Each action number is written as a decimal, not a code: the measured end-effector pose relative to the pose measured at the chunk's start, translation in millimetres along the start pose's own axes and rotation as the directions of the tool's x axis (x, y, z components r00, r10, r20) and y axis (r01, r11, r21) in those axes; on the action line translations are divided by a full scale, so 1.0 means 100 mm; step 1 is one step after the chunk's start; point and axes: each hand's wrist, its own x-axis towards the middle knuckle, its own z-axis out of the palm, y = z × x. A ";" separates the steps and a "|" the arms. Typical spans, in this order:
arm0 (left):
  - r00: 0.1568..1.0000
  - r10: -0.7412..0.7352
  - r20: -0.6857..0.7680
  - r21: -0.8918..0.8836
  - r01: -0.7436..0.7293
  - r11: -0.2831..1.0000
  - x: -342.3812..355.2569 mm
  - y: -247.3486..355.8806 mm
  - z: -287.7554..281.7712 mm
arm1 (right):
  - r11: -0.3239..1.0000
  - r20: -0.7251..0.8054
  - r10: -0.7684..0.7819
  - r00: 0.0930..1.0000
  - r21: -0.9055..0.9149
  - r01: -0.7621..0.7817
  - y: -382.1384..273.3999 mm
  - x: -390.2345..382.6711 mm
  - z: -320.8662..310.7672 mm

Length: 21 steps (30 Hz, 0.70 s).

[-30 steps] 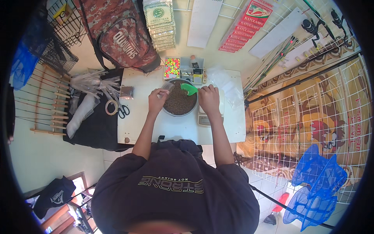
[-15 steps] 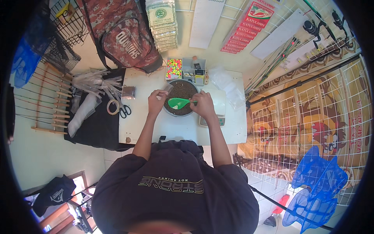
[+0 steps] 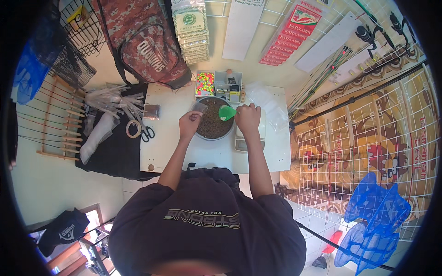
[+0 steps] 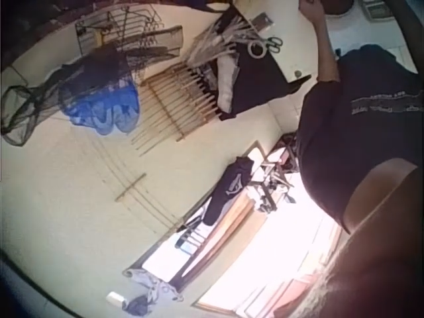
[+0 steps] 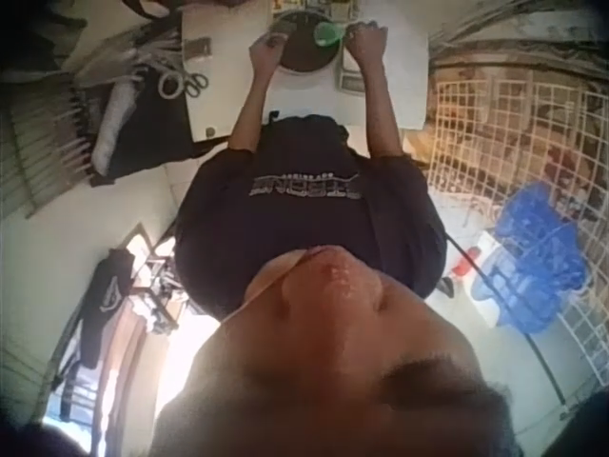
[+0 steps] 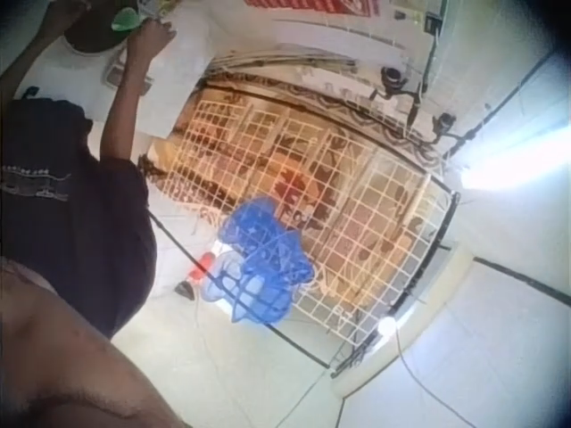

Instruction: The recorder is scooping fish bait pellets into a small plastic bag, weighing the bag on a digital scale, and sealing it with tape.

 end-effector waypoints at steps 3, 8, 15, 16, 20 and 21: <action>1.000 0.024 -0.015 -0.017 -0.024 1.000 0.01 -0.08 0.04 | 1.000 0.034 -0.008 0.999 0.014 0.007 -0.03 0.00 0.18; 0.998 -0.067 -0.008 0.084 0.067 0.994 0.01 0.06 0.02 | 0.921 0.082 0.109 0.991 0.368 -0.132 -0.01 -0.12 0.63; 0.998 -0.066 0.011 0.041 0.065 0.997 0.08 -0.01 0.02 | 0.885 -0.003 0.106 0.994 0.455 -0.093 0.18 -0.23 0.65; 0.999 -0.046 0.012 0.037 0.046 0.998 0.09 -0.04 0.04 | 0.882 -0.025 0.104 0.994 0.465 -0.081 0.21 -0.24 0.64; 0.999 -0.025 0.030 0.070 0.023 0.997 0.09 -0.06 0.11 | 0.851 -0.021 0.111 0.994 0.519 -0.084 0.34 -0.27 0.53; 0.999 -0.025 0.034 0.070 0.023 0.997 0.09 -0.05 0.12 | 0.844 0.006 0.121 0.993 0.526 -0.106 0.32 -0.27 0.41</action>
